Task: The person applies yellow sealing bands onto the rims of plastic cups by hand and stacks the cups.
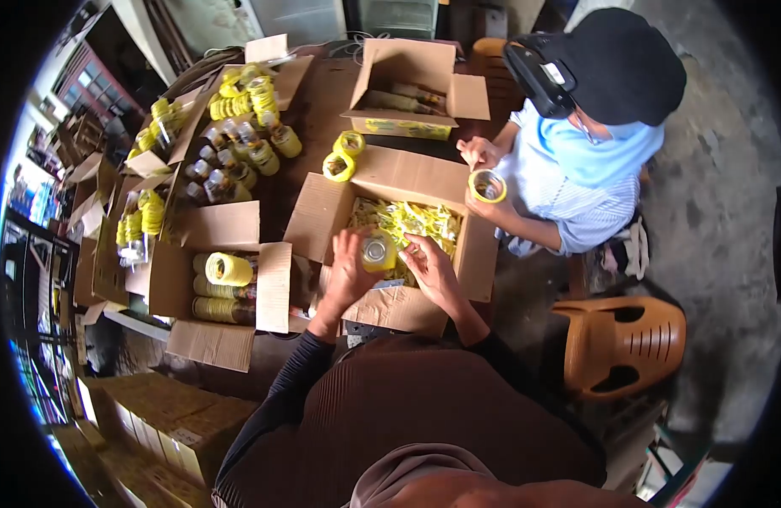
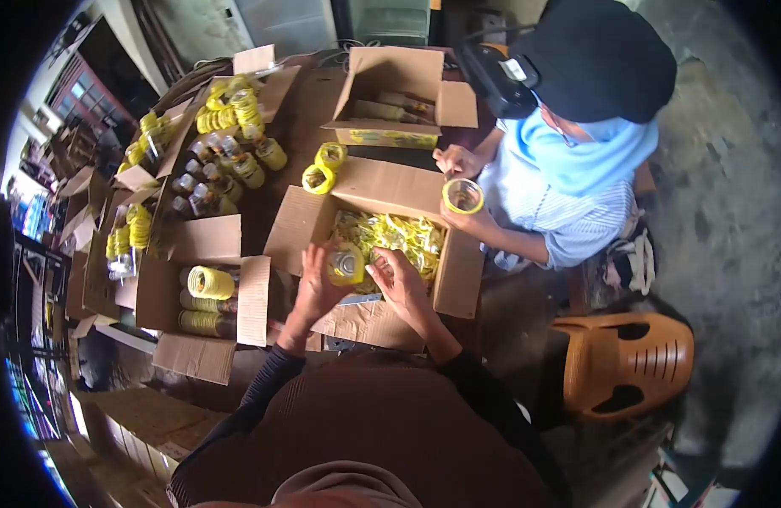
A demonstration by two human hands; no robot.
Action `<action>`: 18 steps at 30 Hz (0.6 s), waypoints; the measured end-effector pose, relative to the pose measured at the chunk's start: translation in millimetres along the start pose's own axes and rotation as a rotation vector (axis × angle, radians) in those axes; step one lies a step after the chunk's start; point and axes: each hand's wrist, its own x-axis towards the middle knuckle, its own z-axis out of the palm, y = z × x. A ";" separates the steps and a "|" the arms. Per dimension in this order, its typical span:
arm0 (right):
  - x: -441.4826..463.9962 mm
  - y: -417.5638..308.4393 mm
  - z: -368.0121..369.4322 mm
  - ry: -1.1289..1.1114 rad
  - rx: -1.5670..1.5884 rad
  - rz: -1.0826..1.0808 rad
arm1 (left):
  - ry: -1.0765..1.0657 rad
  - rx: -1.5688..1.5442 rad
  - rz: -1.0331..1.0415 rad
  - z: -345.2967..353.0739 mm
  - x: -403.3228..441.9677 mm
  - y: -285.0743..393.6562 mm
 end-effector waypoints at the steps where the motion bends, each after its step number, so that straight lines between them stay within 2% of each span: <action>1: 2.0 -11.1 3.1 0.002 -0.024 -0.009 | -0.008 -0.018 0.025 0.2 -1.6 4.9; 3: 4.5 -14.2 11.1 0.038 -0.161 -0.094 | -0.024 -0.032 0.078 -1.3 -2.4 12.8; 6: 9.0 -5.5 18.6 0.055 -0.187 -0.161 | -0.014 -0.011 0.141 -9.3 -1.6 17.0; 10: 9.2 -9.6 18.4 0.004 -0.114 -0.017 | 0.044 -0.138 0.151 -12.8 -3.0 7.3; 12: 5.9 -12.3 19.9 0.018 -0.077 -0.017 | -0.074 -0.066 0.064 -8.3 -9.4 -6.4; 14: 2.3 -11.3 20.1 0.014 -0.118 -0.080 | -0.099 -0.015 0.178 9.7 -17.1 -33.1; 16: -2.2 -14.6 19.3 0.101 -0.331 -0.239 | -0.157 -0.005 0.213 20.3 -20.4 -41.6; 18: -7.9 -16.6 16.6 0.181 -0.474 -0.309 | -0.321 -0.039 0.105 27.8 -22.6 -45.0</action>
